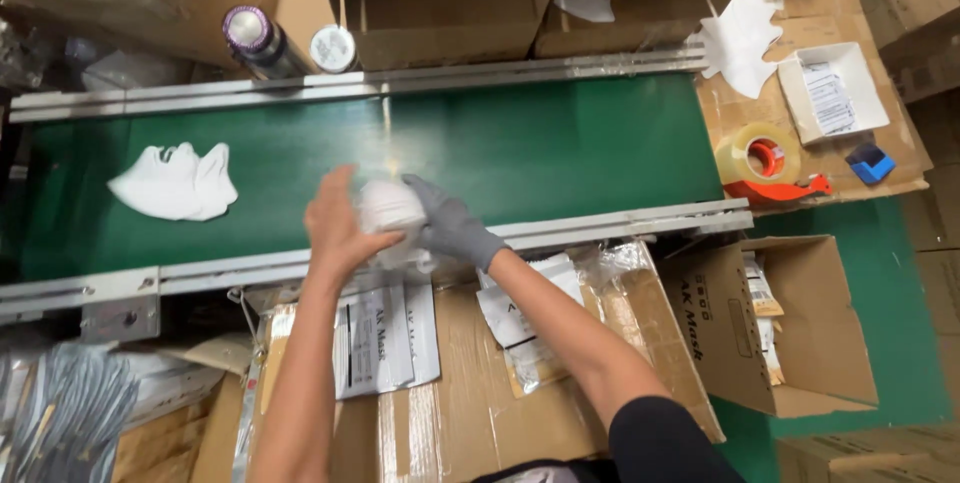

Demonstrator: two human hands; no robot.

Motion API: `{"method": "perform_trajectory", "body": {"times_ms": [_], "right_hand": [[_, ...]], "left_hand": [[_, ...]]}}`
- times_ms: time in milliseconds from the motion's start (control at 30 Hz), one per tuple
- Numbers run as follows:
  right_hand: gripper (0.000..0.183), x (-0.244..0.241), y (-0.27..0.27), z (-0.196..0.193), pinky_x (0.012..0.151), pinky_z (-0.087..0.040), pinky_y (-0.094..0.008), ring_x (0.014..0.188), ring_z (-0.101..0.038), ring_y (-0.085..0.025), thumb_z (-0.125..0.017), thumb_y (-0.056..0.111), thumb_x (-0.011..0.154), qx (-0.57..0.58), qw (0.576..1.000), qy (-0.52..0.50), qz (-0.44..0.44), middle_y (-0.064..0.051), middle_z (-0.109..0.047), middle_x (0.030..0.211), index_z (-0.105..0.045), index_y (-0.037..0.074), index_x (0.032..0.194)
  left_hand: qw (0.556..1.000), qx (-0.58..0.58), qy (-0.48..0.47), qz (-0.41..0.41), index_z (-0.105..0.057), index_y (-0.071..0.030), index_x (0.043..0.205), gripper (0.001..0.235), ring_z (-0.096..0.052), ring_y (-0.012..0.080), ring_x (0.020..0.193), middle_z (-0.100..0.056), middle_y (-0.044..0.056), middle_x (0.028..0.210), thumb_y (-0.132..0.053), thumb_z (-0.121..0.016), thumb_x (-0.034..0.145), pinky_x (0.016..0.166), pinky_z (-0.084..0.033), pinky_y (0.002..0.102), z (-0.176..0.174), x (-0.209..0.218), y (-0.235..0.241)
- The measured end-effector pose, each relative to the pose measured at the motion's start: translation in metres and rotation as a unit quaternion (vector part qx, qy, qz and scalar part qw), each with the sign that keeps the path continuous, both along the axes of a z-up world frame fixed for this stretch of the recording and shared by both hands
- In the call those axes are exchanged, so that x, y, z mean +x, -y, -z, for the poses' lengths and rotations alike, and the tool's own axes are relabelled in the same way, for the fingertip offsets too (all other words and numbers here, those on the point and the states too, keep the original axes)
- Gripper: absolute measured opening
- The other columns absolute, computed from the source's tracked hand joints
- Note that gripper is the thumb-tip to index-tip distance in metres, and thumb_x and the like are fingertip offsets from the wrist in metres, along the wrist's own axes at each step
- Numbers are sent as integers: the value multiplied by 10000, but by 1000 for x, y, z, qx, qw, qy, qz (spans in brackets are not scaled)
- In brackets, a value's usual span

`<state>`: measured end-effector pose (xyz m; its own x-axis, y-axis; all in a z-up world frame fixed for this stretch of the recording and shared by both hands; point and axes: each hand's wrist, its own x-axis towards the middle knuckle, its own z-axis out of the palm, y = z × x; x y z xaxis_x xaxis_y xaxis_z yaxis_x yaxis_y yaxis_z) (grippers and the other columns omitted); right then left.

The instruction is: Packaging white face masks into individual plastic envelopes and placing them into cardboard boxes on a factory floor.

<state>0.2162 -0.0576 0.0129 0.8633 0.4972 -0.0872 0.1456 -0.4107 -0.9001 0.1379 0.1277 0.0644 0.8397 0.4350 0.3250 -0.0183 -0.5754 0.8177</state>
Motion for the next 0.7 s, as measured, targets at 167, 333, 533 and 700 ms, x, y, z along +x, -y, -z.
{"method": "perform_trajectory", "body": {"times_ms": [167, 333, 533, 700], "right_hand": [[801, -7, -3, 37, 1105, -488, -450, 1307, -576, -411, -716, 109, 785, -56, 977, 205, -29, -187, -537, 1482, -417, 148, 1527], [758, -4, 5, 13, 1033, -496, -438, 1213, -598, -372, -817, 322, 790, -158, 964, 171, -131, -159, -565, 1413, -482, 168, 1453], [581, -11, 45, 18, 982, -521, -404, 1123, -630, -307, -848, 325, 861, -219, 961, 139, -95, -130, -653, 1273, -605, 101, 1340], [483, -13, 66, -5, 948, -538, -382, 1063, -651, -264, -868, 327, 909, -257, 954, 141, -65, -111, -712, 1179, -686, 55, 1264]], "left_hand": [[934, 171, -285, 130, -522, -106, 1383, 936, -515, 339, 1297, -580, 147, 1330, -397, -924, 590, 1118, -362, 513, 37, 18, 5], [987, -63, -115, 94, -620, -36, 1300, 599, -644, 352, 1163, -668, 168, 1236, -323, -785, 801, 997, -501, 426, 64, -51, 14], [956, 191, -221, -17, -729, -55, 934, 160, -694, 348, 905, -726, 130, 933, -189, -643, 955, 800, -518, 470, 147, -201, 21], [905, 173, -386, 38, -749, -46, 984, 247, -703, 403, 847, -743, 195, 904, -243, -605, 954, 749, -530, 522, 97, -161, 26]]}}
